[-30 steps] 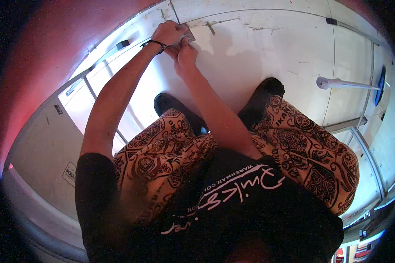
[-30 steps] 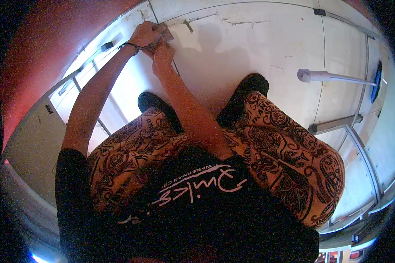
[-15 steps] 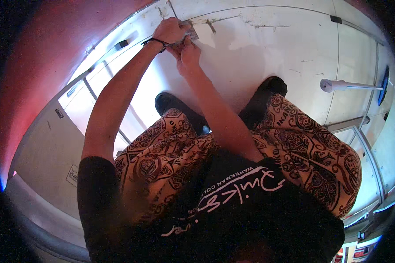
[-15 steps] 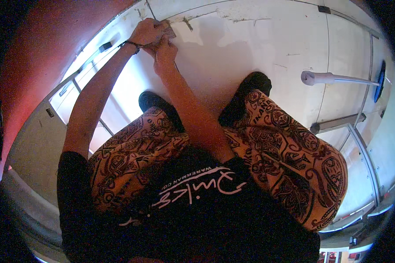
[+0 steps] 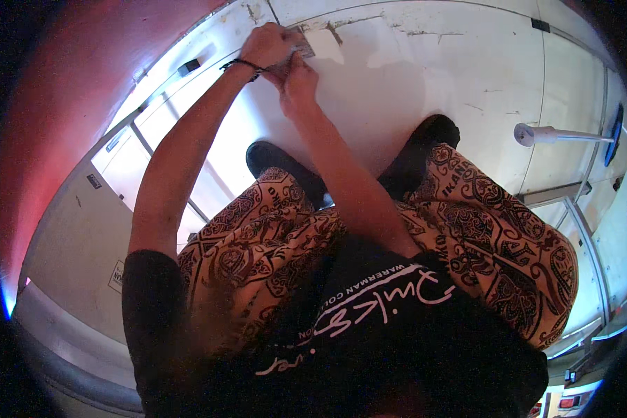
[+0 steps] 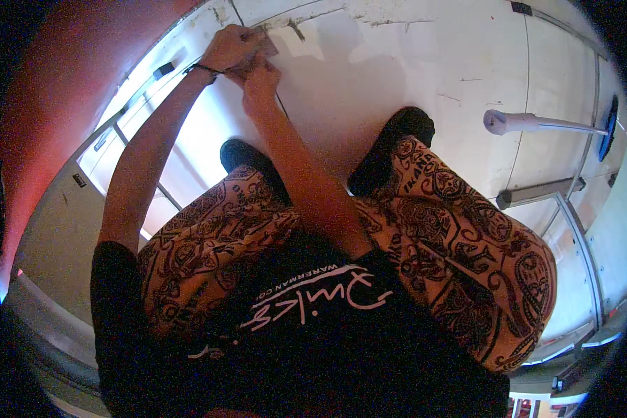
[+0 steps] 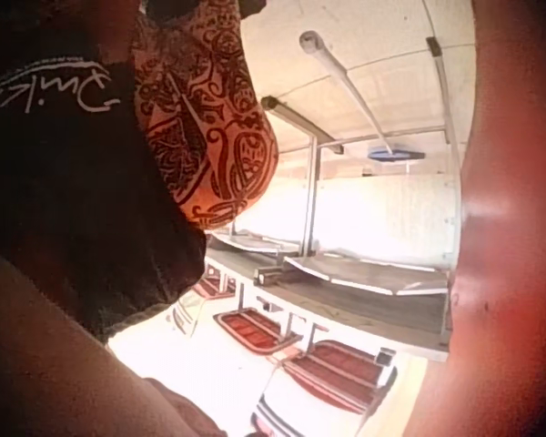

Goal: Scraping the floor with a hand tool to remove marks or residue.

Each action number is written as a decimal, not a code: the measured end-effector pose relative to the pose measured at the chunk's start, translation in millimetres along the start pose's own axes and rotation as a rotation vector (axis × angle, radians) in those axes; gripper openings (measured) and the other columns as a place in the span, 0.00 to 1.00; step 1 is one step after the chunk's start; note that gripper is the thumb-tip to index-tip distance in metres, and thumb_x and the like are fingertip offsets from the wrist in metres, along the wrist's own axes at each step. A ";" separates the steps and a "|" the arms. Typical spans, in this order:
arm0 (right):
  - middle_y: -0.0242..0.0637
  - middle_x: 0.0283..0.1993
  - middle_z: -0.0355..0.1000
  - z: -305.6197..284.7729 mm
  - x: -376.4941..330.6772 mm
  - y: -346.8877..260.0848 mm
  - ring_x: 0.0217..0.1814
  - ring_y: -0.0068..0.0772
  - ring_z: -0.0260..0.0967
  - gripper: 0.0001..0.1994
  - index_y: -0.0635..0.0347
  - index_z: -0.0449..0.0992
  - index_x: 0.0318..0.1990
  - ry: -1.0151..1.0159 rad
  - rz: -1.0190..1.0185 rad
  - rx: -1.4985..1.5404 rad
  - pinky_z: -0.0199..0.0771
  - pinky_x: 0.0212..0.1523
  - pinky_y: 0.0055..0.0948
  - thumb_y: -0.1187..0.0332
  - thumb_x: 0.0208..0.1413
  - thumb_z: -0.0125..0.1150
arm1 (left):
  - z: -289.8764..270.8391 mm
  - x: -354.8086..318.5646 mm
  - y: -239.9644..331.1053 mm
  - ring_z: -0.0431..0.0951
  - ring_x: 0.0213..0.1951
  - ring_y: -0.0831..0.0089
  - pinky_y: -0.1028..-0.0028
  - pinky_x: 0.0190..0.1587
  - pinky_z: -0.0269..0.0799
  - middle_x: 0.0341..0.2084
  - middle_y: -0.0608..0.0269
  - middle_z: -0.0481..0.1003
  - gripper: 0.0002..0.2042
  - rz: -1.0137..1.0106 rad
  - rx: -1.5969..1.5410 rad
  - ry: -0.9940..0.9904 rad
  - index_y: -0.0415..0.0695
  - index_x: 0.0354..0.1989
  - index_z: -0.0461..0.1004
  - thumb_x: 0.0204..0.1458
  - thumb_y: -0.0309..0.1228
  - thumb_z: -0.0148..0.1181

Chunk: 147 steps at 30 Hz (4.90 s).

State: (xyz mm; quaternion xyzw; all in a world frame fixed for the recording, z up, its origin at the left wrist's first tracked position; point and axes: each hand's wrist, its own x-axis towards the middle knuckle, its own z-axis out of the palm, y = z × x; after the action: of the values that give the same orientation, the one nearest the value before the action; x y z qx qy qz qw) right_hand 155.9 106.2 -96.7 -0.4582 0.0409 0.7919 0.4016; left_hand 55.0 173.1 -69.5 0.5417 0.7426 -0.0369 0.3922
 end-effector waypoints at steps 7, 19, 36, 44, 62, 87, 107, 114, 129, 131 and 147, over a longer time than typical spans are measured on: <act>0.47 0.40 0.70 2.7 -1.8 -7.4 0.40 0.43 0.74 0.18 0.71 0.64 0.45 0.009 -0.001 0.112 0.82 0.40 0.39 0.61 0.66 0.35 | 9.7 11.7 0.1 0.75 0.43 0.48 0.58 0.47 0.70 0.35 0.41 0.76 0.26 0.019 0.007 -0.009 0.37 0.36 0.77 0.51 0.53 0.53; 0.49 0.44 0.70 4.4 -11.1 -22.5 0.42 0.43 0.74 0.18 0.73 0.65 0.47 0.026 0.038 0.035 0.81 0.43 0.40 0.63 0.65 0.36 | 7.4 8.5 3.4 0.77 0.38 0.47 0.58 0.43 0.72 0.32 0.41 0.77 0.26 -0.033 -0.013 0.025 0.37 0.35 0.78 0.48 0.53 0.54; 0.51 0.41 0.71 3.6 -5.0 19.9 0.38 0.45 0.75 0.19 0.75 0.64 0.46 0.003 0.049 -0.049 0.82 0.41 0.41 0.62 0.66 0.37 | 5.7 -17.3 -20.9 0.77 0.40 0.50 0.60 0.47 0.71 0.35 0.41 0.76 0.28 -0.086 -0.012 0.082 0.36 0.38 0.77 0.50 0.54 0.55; 0.48 0.42 0.71 -0.9 0.0 -25.7 0.39 0.41 0.74 0.18 0.71 0.65 0.46 0.048 -0.023 0.059 0.82 0.41 0.40 0.62 0.66 0.35 | 7.5 20.2 14.5 0.78 0.38 0.48 0.59 0.43 0.73 0.31 0.40 0.76 0.26 0.105 0.005 0.042 0.36 0.35 0.78 0.49 0.52 0.54; 0.49 0.42 0.71 -6.0 10.4 4.9 0.41 0.42 0.74 0.18 0.71 0.64 0.47 0.055 -0.068 0.006 0.81 0.39 0.40 0.60 0.65 0.39 | 9.8 6.1 -1.6 0.77 0.36 0.46 0.57 0.41 0.72 0.30 0.41 0.76 0.25 0.047 -0.008 0.047 0.38 0.32 0.78 0.50 0.51 0.51; 0.42 0.41 0.70 -11.6 1.8 -32.8 0.38 0.36 0.73 0.17 0.68 0.65 0.46 0.144 -0.086 0.001 0.79 0.37 0.35 0.61 0.66 0.36 | 20.7 28.0 41.0 0.78 0.36 0.48 0.57 0.41 0.73 0.30 0.41 0.77 0.24 0.125 0.055 0.020 0.38 0.34 0.78 0.50 0.51 0.53; 0.49 0.40 0.72 -8.0 11.6 5.8 0.38 0.42 0.74 0.21 0.73 0.67 0.44 -0.007 0.048 -0.003 0.81 0.39 0.39 0.59 0.66 0.36 | -4.2 -5.5 4.9 0.77 0.35 0.48 0.57 0.40 0.71 0.28 0.42 0.76 0.24 0.053 -0.030 0.068 0.38 0.31 0.78 0.52 0.51 0.51; 0.50 0.40 0.71 -9.8 35.6 -35.5 0.40 0.44 0.74 0.20 0.74 0.65 0.46 0.016 -0.061 -0.012 0.81 0.39 0.39 0.61 0.66 0.36 | 3.4 47.1 36.7 0.77 0.37 0.49 0.59 0.44 0.71 0.30 0.43 0.77 0.25 0.224 0.046 -0.021 0.39 0.35 0.78 0.51 0.53 0.51; 0.51 0.43 0.70 8.3 3.7 -42.5 0.41 0.46 0.73 0.19 0.74 0.64 0.47 -0.073 -0.030 0.033 0.78 0.46 0.43 0.61 0.65 0.39 | -13.5 23.2 30.1 0.77 0.36 0.48 0.56 0.41 0.72 0.29 0.38 0.76 0.24 0.209 0.024 0.055 0.36 0.31 0.77 0.51 0.50 0.54; 0.51 0.43 0.70 9.2 6.5 -23.0 0.42 0.45 0.73 0.19 0.73 0.64 0.47 -0.067 0.110 -0.015 0.78 0.46 0.42 0.61 0.66 0.38 | -12.9 14.9 10.3 0.77 0.37 0.47 0.55 0.41 0.71 0.29 0.36 0.75 0.25 0.022 0.101 0.022 0.33 0.30 0.76 0.52 0.50 0.52; 0.49 0.49 0.67 -15.6 -1.9 -92.4 0.48 0.45 0.70 0.19 0.74 0.63 0.50 0.231 -0.160 0.144 0.77 0.46 0.43 0.62 0.66 0.36 | 20.2 42.7 106.8 0.78 0.34 0.49 0.57 0.40 0.73 0.28 0.42 0.77 0.23 0.173 0.134 -0.061 0.39 0.31 0.78 0.49 0.51 0.53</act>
State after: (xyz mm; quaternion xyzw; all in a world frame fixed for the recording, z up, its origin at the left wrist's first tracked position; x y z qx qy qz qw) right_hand 229.5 160.6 -76.2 -0.5181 0.1068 0.6945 0.4877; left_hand 150.4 240.4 -70.5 0.6274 0.6766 -0.0691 0.3792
